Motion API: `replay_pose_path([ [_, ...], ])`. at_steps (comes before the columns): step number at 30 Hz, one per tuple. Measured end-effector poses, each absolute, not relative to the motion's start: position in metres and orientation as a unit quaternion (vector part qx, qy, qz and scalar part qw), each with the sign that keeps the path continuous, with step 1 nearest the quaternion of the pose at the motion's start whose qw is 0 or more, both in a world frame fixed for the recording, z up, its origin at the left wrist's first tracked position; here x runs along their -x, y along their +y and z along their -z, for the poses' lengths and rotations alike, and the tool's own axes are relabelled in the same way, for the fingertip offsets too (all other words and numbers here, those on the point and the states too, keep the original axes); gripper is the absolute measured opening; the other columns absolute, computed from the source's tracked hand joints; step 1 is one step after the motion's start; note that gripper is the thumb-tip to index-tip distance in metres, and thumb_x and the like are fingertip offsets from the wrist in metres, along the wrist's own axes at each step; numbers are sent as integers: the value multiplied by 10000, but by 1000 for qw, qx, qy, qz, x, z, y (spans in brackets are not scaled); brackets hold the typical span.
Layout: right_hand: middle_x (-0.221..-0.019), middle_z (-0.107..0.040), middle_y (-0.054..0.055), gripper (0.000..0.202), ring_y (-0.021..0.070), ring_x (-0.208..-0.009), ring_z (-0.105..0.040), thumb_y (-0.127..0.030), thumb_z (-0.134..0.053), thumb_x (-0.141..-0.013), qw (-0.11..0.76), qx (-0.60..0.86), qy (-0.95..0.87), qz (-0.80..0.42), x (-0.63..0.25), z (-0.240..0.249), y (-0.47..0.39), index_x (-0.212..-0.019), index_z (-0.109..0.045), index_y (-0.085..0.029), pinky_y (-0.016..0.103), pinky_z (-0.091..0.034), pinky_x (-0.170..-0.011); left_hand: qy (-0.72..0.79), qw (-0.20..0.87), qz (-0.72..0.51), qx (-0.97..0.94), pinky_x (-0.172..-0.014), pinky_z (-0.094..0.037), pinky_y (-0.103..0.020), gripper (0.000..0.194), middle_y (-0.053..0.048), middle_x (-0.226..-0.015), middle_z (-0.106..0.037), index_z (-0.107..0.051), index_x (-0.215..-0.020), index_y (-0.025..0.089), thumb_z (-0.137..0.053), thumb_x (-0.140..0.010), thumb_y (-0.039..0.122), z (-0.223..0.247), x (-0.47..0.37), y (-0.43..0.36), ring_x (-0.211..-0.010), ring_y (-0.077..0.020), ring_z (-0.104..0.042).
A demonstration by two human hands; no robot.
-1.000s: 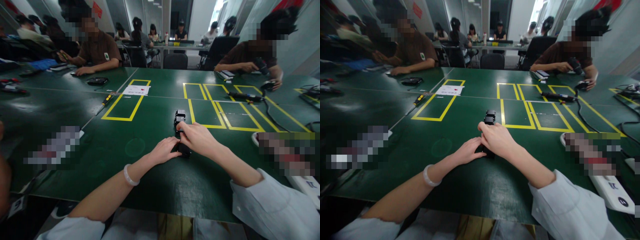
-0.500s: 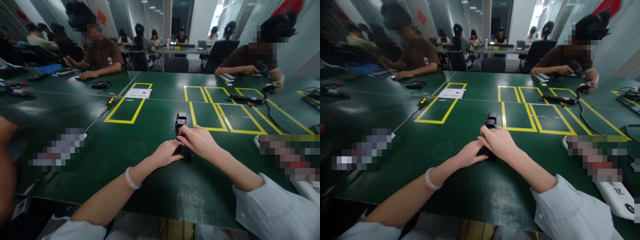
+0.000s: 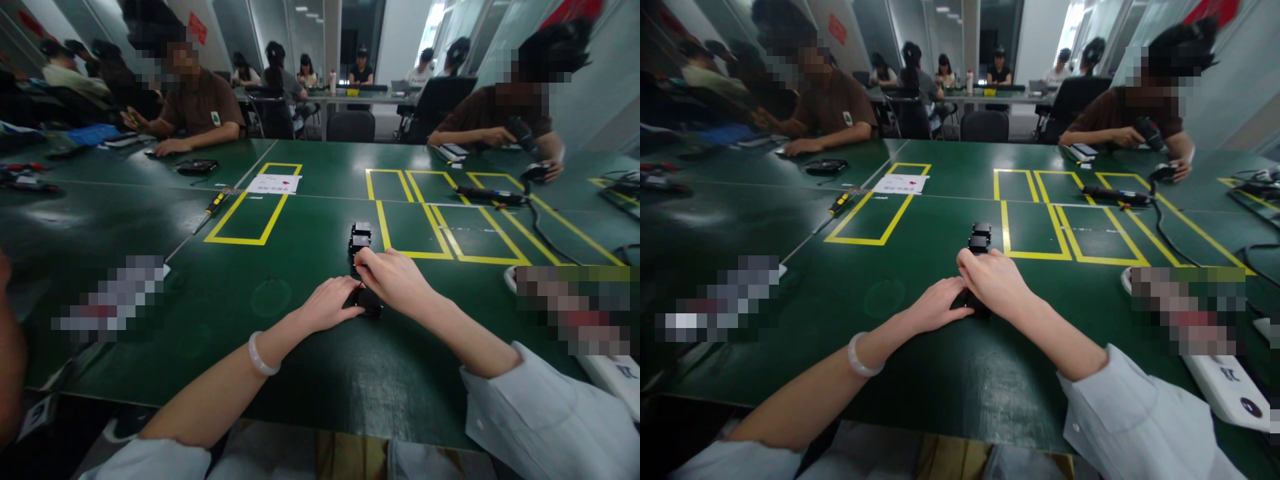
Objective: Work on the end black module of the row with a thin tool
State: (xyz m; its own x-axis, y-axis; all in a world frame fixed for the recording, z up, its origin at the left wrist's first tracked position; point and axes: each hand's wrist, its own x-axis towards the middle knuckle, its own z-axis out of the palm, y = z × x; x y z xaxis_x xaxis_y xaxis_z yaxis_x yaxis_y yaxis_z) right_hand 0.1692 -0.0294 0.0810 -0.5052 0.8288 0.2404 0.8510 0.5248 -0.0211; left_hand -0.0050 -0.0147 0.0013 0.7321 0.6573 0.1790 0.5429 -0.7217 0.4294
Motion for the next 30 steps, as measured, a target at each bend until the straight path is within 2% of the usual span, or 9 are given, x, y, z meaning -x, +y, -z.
replay_pose_path([
  [5, -823, -686, 37, 143, 160, -694, -603, -207, -408, -921, 126, 484, -865, 28, -169, -85, -33, -1023, -498, -165, 279, -312, -683, 327, 175, -164, -914, -876, -466, -394, 351, -89, -1079, -624, -527, -1097, 165, -606, -866, 418, -1, 5, -15, -999, -262, -602],
  [10, -759, -669, 27, 173, 155, -648, -581, -286, -384, -958, 125, 476, -870, 42, -171, -82, -30, -963, -516, -174, 277, -308, -673, 326, 173, -164, -915, -883, -465, -388, 375, -88, -1123, -615, -510, -1125, 163, -617, -861, 407, 0, 5, -15, -1034, -261, -588],
  [16, -761, -668, 27, 140, 143, -633, -568, -226, -390, -941, 151, 468, -870, 39, -171, -77, -29, -960, -518, -172, 272, -298, -665, 332, 165, -163, -914, -868, -469, -386, 341, -77, -1085, -628, -523, -1086, 169, -618, -859, 405, 1, 5, -15, -1002, -256, -599],
  [30, -744, -654, 18, 148, 140, -618, -549, -248, -384, -950, 168, 465, -869, 35, -176, -76, -31, -952, -515, -178, 276, -294, -665, 328, 164, -172, -914, -836, -471, -373, 331, -64, -1044, -626, -525, -1079, 168, -625, -853, 387, -1, 5, -16, -963, -246, -605],
])
